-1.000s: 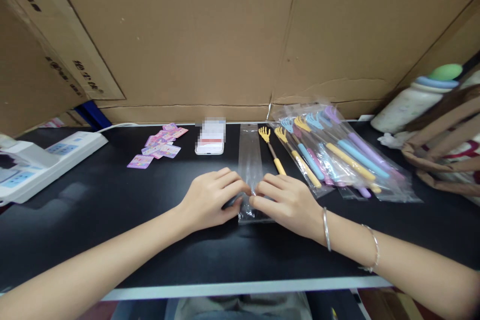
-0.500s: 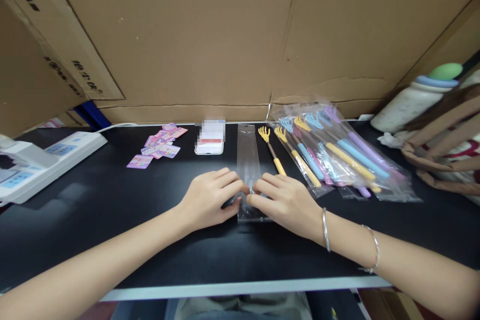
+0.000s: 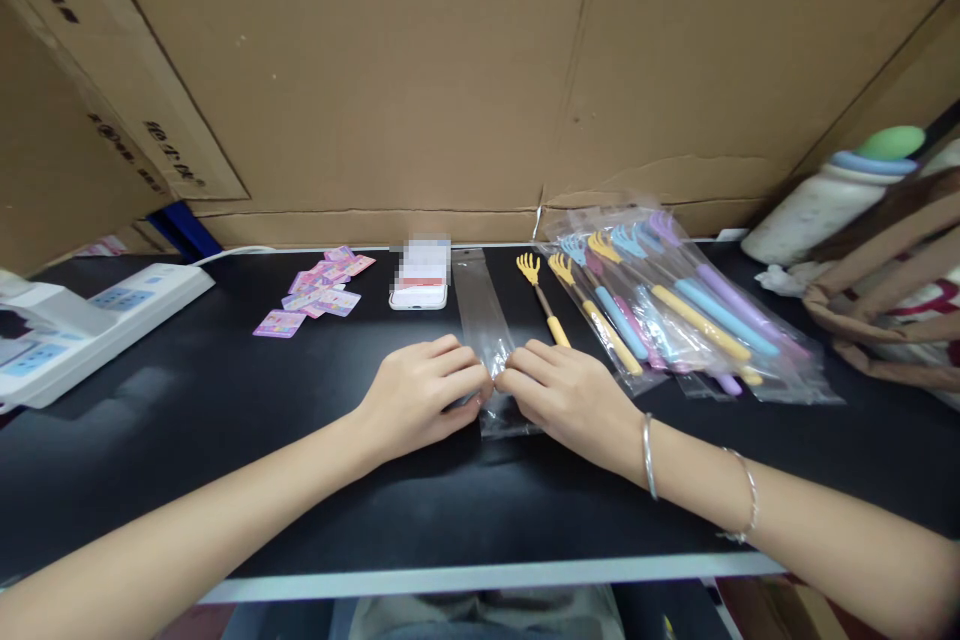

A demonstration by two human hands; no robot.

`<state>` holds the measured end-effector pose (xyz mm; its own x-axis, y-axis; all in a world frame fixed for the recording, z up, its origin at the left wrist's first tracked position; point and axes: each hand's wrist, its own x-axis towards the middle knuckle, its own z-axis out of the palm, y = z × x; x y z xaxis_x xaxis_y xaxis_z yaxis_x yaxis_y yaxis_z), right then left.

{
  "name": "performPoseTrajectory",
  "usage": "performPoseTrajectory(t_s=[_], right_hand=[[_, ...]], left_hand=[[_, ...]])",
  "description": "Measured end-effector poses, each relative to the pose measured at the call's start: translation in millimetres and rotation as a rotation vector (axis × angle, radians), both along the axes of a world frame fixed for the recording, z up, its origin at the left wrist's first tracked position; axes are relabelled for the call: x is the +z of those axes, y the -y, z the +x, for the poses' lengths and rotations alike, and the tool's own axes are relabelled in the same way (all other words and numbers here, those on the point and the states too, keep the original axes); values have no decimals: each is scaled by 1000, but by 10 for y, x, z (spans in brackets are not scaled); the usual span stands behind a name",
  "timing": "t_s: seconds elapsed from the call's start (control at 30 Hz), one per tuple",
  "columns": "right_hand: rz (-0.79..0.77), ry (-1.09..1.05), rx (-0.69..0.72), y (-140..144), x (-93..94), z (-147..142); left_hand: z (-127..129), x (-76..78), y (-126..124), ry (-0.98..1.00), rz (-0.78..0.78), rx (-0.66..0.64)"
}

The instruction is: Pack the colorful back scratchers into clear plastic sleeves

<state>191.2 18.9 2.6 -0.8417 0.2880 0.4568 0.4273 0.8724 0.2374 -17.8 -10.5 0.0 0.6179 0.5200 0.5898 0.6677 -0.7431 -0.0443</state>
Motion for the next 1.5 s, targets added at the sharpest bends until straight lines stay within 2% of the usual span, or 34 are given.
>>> performPoseTrajectory(t_s=[0.83,1.17,1.5], right_hand=[[33,-40,-26,28,42,-6],[-76,-50,-81,47,65,-13],[-108,-15,-98,33,53,-10]], left_hand=[[3,-42,-10,-6,5,-27],[-3,-33,-10,-6,48,-14],[-4,-61,-2,-17,41,1]])
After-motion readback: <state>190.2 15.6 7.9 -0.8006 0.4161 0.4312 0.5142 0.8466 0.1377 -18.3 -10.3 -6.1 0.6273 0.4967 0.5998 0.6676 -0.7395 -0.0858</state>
